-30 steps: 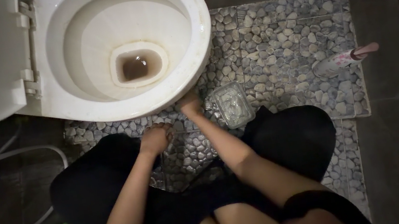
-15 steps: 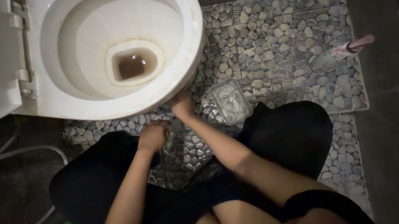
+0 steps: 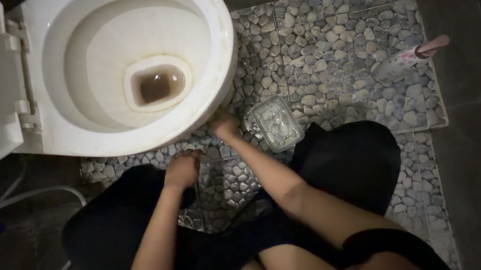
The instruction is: The person sits on the bathroom floor and scrubs the base and exterior of the toilet with a toothbrush. They then close the lid and scrub the top of the toilet seat and lid with the same toothbrush.
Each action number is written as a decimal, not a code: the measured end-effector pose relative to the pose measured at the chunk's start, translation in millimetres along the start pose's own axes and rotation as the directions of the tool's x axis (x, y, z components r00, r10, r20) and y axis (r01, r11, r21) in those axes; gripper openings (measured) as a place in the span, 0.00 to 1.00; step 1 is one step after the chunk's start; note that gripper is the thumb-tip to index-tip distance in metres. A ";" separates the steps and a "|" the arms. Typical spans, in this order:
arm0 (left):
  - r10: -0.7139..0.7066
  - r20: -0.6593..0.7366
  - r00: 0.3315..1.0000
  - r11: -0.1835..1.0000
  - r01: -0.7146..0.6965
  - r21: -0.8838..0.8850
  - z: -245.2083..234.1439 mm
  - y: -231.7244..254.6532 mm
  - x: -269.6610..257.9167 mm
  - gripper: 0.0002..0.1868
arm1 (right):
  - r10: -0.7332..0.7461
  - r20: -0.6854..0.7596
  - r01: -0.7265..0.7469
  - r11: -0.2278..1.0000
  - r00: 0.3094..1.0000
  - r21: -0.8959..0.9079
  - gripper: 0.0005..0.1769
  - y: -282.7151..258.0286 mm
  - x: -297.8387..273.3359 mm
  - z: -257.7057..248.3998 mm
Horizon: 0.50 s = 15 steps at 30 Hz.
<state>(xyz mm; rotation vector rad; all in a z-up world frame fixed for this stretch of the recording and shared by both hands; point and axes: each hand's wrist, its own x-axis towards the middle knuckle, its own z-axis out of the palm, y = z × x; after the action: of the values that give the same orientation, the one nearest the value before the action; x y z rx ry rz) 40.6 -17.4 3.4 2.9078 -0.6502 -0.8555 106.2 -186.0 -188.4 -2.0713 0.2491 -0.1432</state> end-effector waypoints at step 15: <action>-0.053 0.058 0.997 0.997 0.056 -0.057 -12.4 15.2 -6.4 0.21 | 0.062 0.170 -0.035 0.987 0.983 -0.158 0.22 23.9 34.5 -31.4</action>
<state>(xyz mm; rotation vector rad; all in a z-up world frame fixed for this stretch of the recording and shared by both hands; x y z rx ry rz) 36.5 -29.6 19.5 2.8707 -0.5422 -0.9497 130.4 -232.1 -193.9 -2.2144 0.2089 0.0905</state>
